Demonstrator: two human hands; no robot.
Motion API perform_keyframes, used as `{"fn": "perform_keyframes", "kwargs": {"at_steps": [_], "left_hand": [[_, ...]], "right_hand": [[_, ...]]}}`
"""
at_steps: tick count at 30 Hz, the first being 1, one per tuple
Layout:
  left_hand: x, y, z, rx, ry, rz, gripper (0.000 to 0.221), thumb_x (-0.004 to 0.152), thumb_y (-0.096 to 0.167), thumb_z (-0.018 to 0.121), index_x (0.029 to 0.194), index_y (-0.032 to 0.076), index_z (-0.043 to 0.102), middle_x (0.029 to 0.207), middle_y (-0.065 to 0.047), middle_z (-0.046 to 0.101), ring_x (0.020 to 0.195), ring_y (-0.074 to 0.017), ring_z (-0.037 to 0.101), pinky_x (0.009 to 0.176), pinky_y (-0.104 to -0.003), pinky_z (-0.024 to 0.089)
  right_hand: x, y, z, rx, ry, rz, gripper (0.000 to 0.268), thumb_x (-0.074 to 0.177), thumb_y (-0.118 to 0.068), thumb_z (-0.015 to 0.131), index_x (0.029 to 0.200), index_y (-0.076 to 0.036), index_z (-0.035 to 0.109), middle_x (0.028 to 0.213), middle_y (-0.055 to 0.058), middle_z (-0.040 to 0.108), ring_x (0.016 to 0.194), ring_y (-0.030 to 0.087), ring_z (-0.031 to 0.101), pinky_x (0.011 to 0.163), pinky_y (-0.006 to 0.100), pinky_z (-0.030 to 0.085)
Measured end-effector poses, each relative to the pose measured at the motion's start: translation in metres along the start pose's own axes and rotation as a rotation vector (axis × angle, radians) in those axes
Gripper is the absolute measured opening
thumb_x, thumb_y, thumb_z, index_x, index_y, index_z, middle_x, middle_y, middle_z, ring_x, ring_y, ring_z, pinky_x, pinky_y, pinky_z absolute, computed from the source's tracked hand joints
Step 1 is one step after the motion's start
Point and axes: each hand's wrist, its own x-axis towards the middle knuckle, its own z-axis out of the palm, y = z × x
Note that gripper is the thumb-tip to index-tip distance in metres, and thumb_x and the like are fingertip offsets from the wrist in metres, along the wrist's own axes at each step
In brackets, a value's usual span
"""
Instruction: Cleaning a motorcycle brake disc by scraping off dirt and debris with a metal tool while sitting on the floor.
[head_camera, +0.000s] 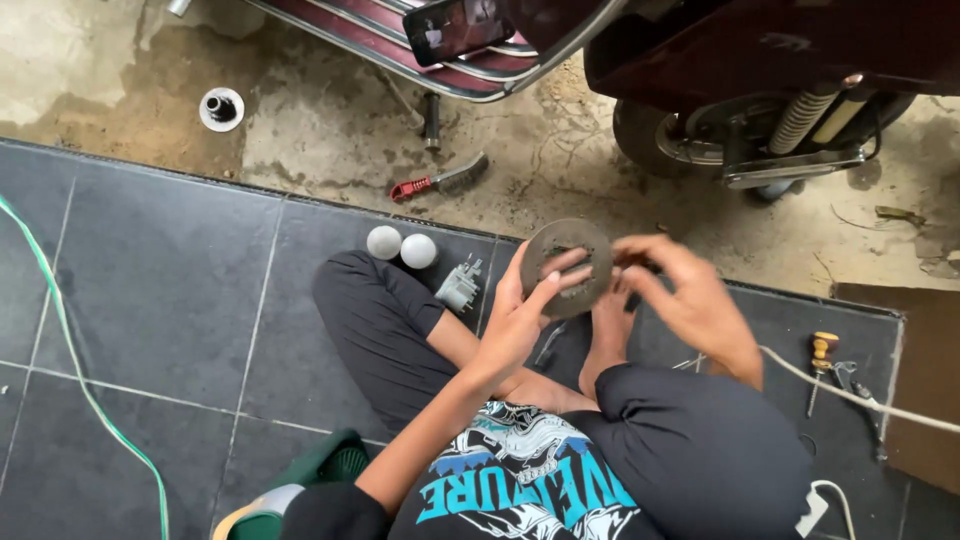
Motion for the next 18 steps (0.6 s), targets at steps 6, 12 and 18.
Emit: {"fn": "perform_keyframes", "kwargs": {"at_steps": [6, 12, 18], "left_hand": [[-0.027, 0.032, -0.014, -0.456, 0.007, -0.05, 0.059, 0.102, 0.004, 0.055, 0.155, 0.006, 0.03, 0.152, -0.026, 0.046, 0.132, -0.0381, 0.056, 0.095, -0.053, 0.061], [-0.047, 0.104, 0.007, -0.326, -0.209, 0.018, 0.092, 0.078, -0.016, 0.071, 0.157, 0.01, 0.031, 0.156, -0.024, 0.047, 0.14, -0.039, 0.053, 0.116, -0.051, 0.05], [-0.064, 0.125, 0.032, -0.021, -0.303, 0.182, 0.082, 0.087, -0.009, 0.073, 0.156, 0.007, 0.032, 0.164, -0.013, 0.037, 0.153, -0.0344, 0.045, 0.125, -0.043, 0.048]], "right_hand": [[0.002, -0.078, -0.03, 0.098, 0.195, 0.039, 0.07, 0.101, -0.011, 0.048, 0.16, 0.001, 0.013, 0.149, 0.023, 0.05, 0.116, 0.031, 0.062, 0.096, 0.04, 0.049], [-0.017, -0.166, -0.039, -0.163, 0.26, -0.125, 0.061, 0.088, 0.004, 0.069, 0.146, 0.006, 0.048, 0.124, 0.015, 0.072, 0.088, 0.02, 0.07, 0.075, 0.029, 0.055], [-0.037, -0.175, -0.016, 0.1, 0.42, -0.139, 0.035, 0.089, 0.009, 0.07, 0.12, 0.009, 0.054, 0.115, 0.021, 0.069, 0.1, 0.024, 0.073, 0.085, 0.024, 0.056]]}}
